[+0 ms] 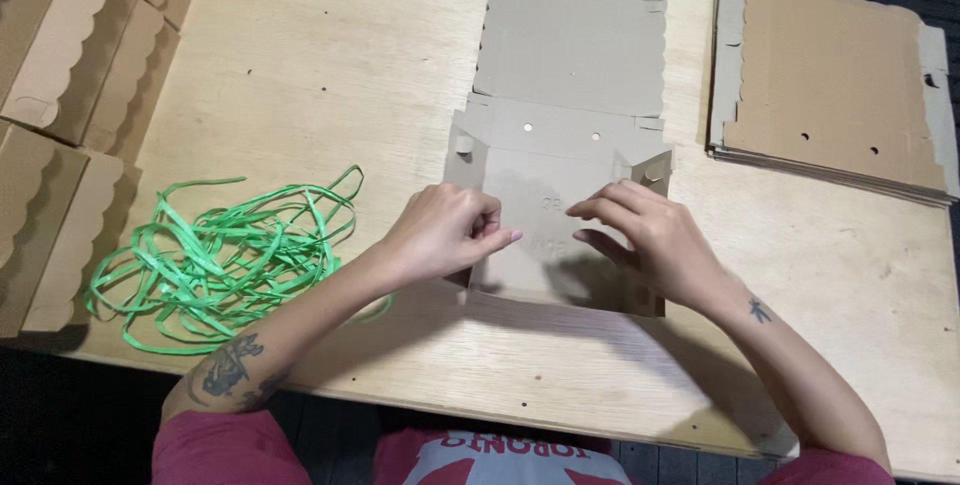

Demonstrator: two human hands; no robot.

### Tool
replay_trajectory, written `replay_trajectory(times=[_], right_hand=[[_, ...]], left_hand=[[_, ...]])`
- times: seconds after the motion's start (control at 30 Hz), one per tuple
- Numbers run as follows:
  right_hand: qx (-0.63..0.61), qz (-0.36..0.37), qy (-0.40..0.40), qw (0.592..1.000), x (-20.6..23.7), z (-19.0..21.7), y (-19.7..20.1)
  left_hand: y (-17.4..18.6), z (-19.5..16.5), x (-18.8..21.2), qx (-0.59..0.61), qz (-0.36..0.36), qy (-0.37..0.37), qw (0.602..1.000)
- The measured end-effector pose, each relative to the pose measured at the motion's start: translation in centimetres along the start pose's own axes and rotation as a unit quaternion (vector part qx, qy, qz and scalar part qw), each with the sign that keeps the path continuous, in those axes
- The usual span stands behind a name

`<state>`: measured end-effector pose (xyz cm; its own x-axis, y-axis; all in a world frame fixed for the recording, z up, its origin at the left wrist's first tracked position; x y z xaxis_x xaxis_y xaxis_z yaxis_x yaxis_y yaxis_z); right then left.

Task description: The person folds flat cardboard blanks into boxes on an outdoor table, pressing the creases and sides to shape each one. They stack the folded boxes, then wrap a green ribbon around a stack and tie it to bundle the flattened cardboard together.

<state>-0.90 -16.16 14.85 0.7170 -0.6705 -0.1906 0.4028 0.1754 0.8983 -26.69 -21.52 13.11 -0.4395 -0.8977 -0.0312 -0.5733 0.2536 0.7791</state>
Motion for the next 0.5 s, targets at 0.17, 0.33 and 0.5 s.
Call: replay_trajectory(times=[0.17, 0.33, 0.5], right_hand=[[-0.120, 0.159, -0.280, 0.939, 5.6, -6.0, 2.7], [-0.158, 0.229, -0.360, 0.890, 9.4, -8.9, -0.5], [-0.272, 0.246, -0.357, 0.859, 10.3, -9.6, -3.0]], left_hand=[[-4.5, -3.8, -4.0, 0.034, 0.005, -0.162, 0.986], [-9.5, -6.9, -7.8, 0.000, 0.160, -0.138, 0.977], [-12.0, -7.2, -10.0, 0.029, 0.180, -0.126, 0.975]])
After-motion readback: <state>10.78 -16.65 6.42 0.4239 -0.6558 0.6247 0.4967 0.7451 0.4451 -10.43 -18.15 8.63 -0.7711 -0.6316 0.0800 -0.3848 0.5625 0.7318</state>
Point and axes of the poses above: each hand's wrist, its own x-axis away from the middle knuckle, its own y-axis out of the back of the hand, z = x × y, the point moved 2 cm from there along -x, towards the middle knuckle, and after that the axes turned 12 degrees about -y, right-handed, at the moved point
